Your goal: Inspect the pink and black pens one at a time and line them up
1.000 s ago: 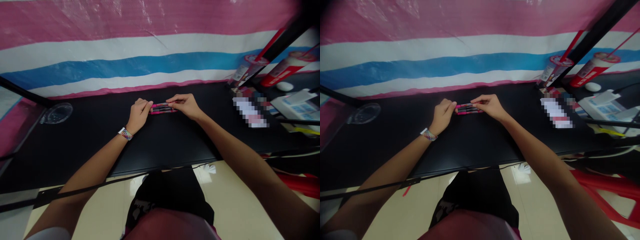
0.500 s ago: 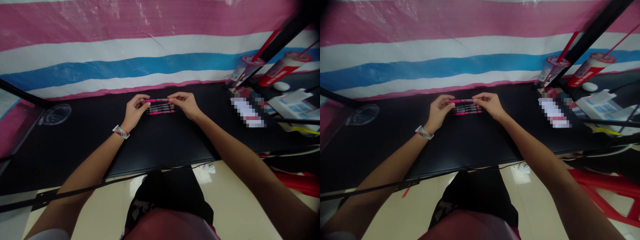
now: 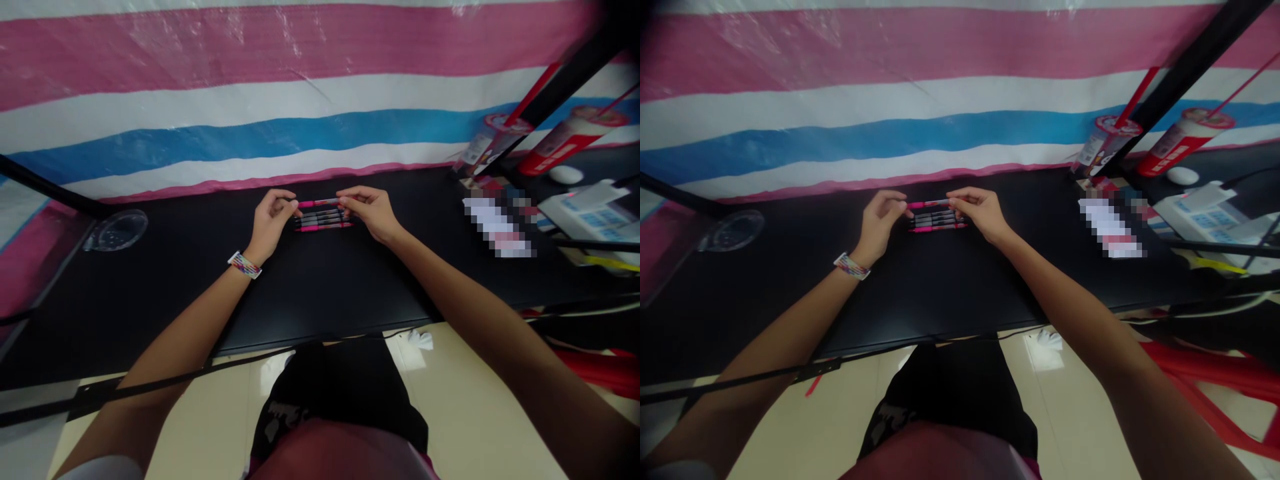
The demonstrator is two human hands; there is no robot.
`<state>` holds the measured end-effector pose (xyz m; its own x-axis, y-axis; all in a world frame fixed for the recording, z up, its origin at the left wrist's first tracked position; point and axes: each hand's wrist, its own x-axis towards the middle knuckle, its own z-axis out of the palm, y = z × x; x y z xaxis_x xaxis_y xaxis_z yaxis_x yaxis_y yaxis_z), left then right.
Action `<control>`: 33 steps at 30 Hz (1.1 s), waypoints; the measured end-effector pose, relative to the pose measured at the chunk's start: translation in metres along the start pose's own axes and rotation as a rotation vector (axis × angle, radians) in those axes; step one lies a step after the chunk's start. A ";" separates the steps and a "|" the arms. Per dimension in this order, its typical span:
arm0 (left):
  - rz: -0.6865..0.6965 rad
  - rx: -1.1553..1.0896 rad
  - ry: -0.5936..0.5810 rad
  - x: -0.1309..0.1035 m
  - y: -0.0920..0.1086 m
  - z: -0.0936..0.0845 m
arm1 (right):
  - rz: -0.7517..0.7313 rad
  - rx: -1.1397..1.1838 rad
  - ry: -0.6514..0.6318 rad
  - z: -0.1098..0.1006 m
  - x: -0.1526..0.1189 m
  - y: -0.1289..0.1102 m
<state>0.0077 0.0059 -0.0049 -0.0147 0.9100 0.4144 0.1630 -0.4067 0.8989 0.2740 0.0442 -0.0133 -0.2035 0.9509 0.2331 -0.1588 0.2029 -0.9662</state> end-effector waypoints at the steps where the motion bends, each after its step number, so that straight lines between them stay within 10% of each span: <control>1: -0.002 -0.016 0.000 0.000 0.000 0.000 | 0.004 0.002 0.009 0.000 0.000 0.000; 14: 0.010 0.120 0.155 0.005 -0.012 -0.007 | -0.069 -0.006 0.119 -0.006 0.004 -0.001; 33: 0.031 0.189 -0.011 -0.001 0.000 -0.004 | 0.018 -0.077 -0.014 -0.001 -0.005 -0.005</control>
<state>0.0037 0.0045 -0.0050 0.0033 0.8986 0.4388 0.3459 -0.4127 0.8426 0.2770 0.0390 -0.0098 -0.2188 0.9514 0.2169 -0.0803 0.2040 -0.9757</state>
